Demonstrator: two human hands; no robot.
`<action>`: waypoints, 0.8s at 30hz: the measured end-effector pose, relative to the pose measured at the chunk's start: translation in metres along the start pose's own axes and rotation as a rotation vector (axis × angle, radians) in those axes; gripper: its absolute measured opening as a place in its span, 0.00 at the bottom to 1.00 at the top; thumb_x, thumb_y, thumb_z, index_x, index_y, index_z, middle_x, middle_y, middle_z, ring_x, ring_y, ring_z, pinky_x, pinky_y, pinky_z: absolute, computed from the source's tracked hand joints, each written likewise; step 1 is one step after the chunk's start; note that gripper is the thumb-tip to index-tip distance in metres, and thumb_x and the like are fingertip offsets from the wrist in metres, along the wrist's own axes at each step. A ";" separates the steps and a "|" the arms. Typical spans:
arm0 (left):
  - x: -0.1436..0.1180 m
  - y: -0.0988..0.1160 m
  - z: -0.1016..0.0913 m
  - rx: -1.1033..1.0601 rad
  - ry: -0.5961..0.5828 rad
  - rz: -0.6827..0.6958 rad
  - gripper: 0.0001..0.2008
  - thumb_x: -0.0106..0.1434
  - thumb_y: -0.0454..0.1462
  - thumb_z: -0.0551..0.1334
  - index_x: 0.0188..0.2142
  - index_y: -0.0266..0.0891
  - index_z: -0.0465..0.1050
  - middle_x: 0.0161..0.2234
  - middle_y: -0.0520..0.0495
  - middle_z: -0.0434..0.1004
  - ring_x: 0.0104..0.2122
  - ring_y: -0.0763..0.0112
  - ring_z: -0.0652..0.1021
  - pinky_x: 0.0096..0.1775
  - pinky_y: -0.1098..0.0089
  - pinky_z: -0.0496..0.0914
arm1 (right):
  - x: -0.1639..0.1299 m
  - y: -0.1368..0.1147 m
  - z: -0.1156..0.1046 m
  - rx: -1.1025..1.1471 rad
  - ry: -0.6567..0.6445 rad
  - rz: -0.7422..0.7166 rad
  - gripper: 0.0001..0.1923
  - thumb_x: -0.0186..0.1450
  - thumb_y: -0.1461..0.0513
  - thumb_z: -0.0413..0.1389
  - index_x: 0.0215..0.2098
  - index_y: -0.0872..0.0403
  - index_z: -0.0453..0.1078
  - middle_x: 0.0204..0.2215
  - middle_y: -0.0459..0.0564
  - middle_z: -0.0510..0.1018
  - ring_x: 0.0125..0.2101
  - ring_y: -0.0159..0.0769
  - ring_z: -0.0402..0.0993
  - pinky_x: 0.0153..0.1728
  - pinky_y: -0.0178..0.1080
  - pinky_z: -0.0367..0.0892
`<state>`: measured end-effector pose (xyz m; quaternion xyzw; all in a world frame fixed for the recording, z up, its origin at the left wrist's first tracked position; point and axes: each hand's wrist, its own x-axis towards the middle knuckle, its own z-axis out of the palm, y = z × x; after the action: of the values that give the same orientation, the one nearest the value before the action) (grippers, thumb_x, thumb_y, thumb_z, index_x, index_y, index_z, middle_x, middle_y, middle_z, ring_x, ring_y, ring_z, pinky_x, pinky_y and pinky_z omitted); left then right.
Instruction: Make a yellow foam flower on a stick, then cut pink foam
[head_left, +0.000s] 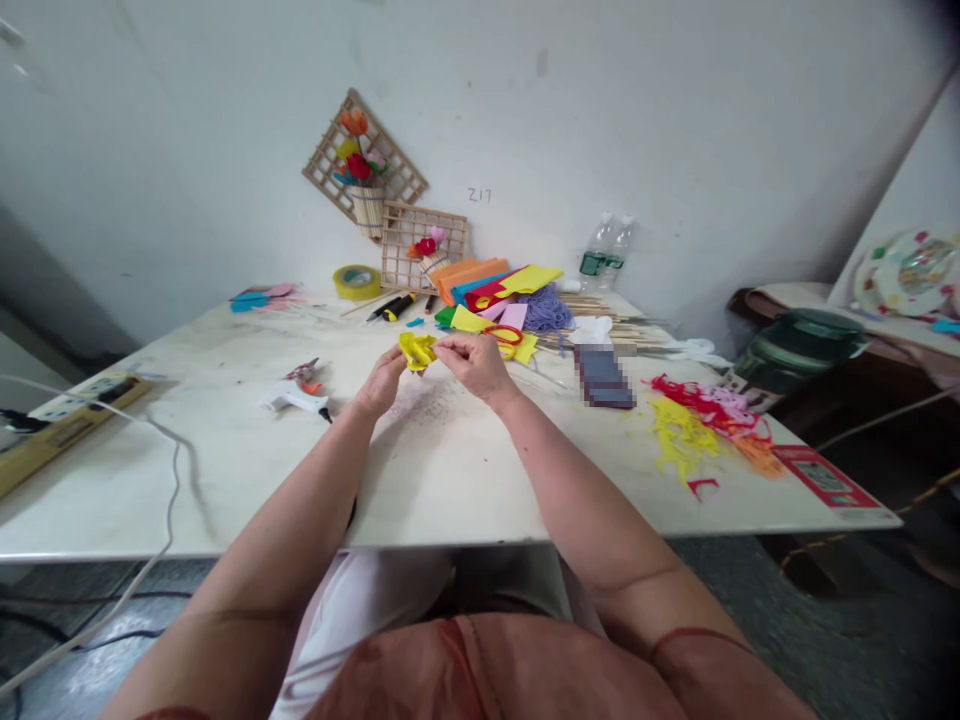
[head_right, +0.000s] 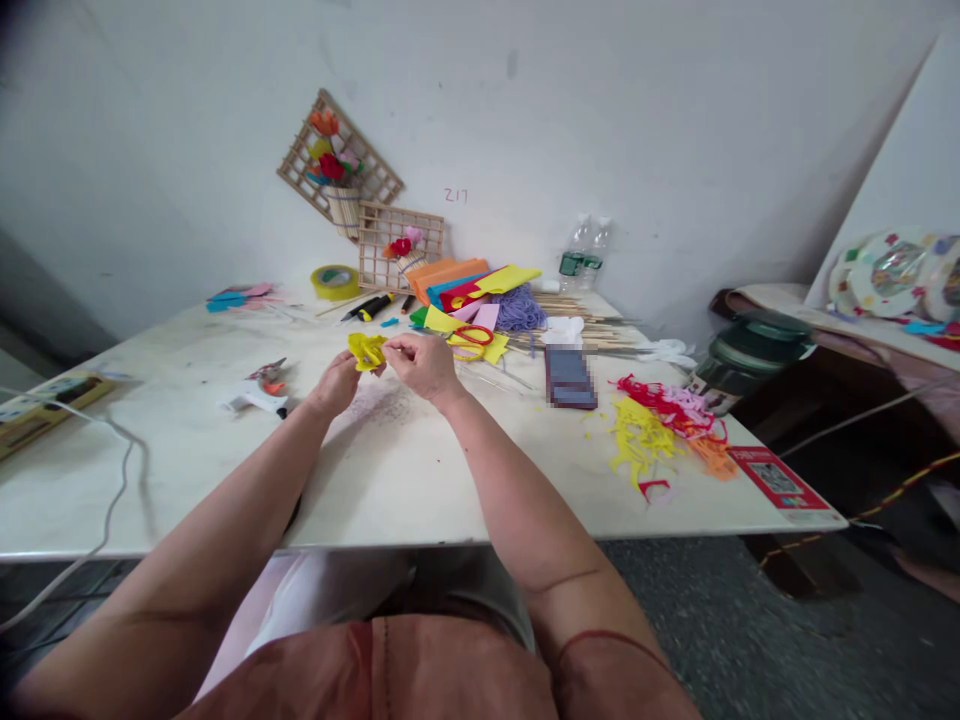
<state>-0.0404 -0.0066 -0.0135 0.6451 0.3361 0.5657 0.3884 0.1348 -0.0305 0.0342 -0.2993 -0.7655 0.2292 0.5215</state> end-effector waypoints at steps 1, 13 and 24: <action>0.000 0.001 0.000 0.002 -0.002 -0.008 0.07 0.52 0.38 0.56 0.26 0.37 0.69 0.26 0.48 0.70 0.28 0.71 0.68 0.33 0.70 0.63 | 0.000 0.000 -0.001 -0.003 -0.004 -0.004 0.13 0.58 0.60 0.52 0.28 0.61 0.74 0.20 0.47 0.72 0.20 0.25 0.63 0.23 0.29 0.55; 0.002 -0.005 -0.002 0.040 0.089 -0.054 0.11 0.48 0.39 0.56 0.29 0.36 0.71 0.25 0.51 0.69 0.26 0.72 0.67 0.30 0.71 0.61 | 0.001 -0.003 -0.003 -0.020 -0.023 0.021 0.10 0.57 0.61 0.54 0.25 0.59 0.74 0.21 0.47 0.75 0.22 0.27 0.67 0.25 0.29 0.59; 0.003 -0.005 -0.002 0.080 0.136 -0.085 0.05 0.48 0.37 0.57 0.23 0.37 0.68 0.21 0.51 0.67 0.27 0.69 0.69 0.31 0.70 0.63 | 0.000 0.000 -0.003 -0.047 0.002 -0.024 0.10 0.57 0.61 0.53 0.27 0.59 0.74 0.19 0.46 0.73 0.21 0.27 0.66 0.24 0.29 0.58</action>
<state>-0.0416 -0.0015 -0.0162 0.6053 0.4112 0.5772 0.3624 0.1376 -0.0300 0.0355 -0.3026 -0.7735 0.2047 0.5179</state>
